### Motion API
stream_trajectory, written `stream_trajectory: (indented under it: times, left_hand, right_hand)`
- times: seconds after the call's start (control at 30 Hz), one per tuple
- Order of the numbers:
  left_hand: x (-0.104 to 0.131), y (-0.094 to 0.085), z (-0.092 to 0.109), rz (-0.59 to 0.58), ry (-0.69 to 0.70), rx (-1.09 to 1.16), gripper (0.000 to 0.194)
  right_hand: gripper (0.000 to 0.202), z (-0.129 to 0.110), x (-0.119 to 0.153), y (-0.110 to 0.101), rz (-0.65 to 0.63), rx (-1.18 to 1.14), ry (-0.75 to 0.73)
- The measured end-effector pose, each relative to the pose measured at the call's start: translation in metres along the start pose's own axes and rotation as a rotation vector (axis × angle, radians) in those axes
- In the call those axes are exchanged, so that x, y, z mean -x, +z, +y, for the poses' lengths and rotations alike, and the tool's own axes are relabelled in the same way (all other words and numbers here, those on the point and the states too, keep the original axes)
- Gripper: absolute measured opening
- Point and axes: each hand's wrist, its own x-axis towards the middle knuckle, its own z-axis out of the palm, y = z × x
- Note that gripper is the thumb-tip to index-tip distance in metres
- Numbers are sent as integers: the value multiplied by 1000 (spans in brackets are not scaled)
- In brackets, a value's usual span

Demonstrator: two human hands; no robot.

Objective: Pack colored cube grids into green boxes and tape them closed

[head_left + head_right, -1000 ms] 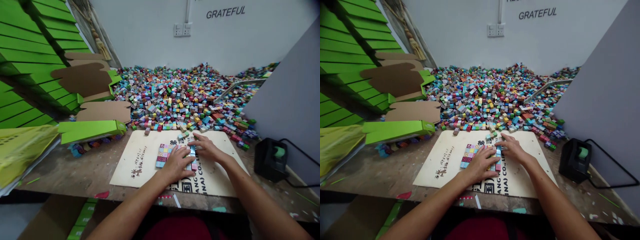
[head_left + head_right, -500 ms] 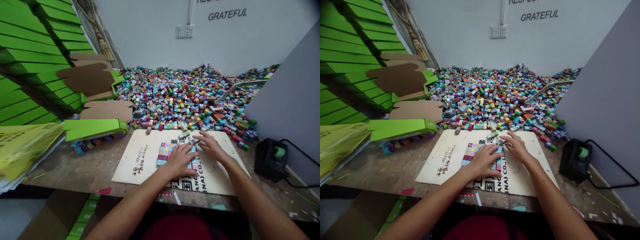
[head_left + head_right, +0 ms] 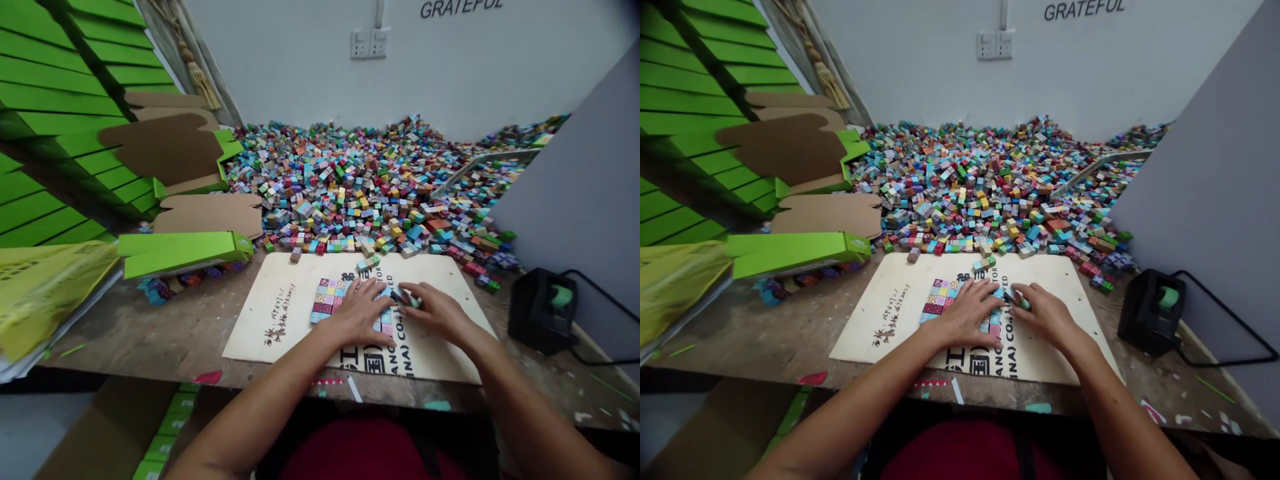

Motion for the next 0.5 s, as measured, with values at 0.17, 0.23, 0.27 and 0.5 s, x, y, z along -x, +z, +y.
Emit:
stream_trajectory:
  times: [0.17,0.23,0.27,0.5]
  left_hand:
    - [-2,1,-3,2,-12,39,92]
    - [-1,1,-4,-3,-9,36,97]
    - [-1,1,-4,-9,-5,32,98]
    - [2,2,-4,-14,-5,35,94]
  right_hand:
    - [54,-6,19,-6,-199,-253,16]
    - [54,-6,18,-7,-229,-264,26]
    - [56,-5,17,-7,-237,-267,23]
    - [52,-19,15,2,-253,-136,24]
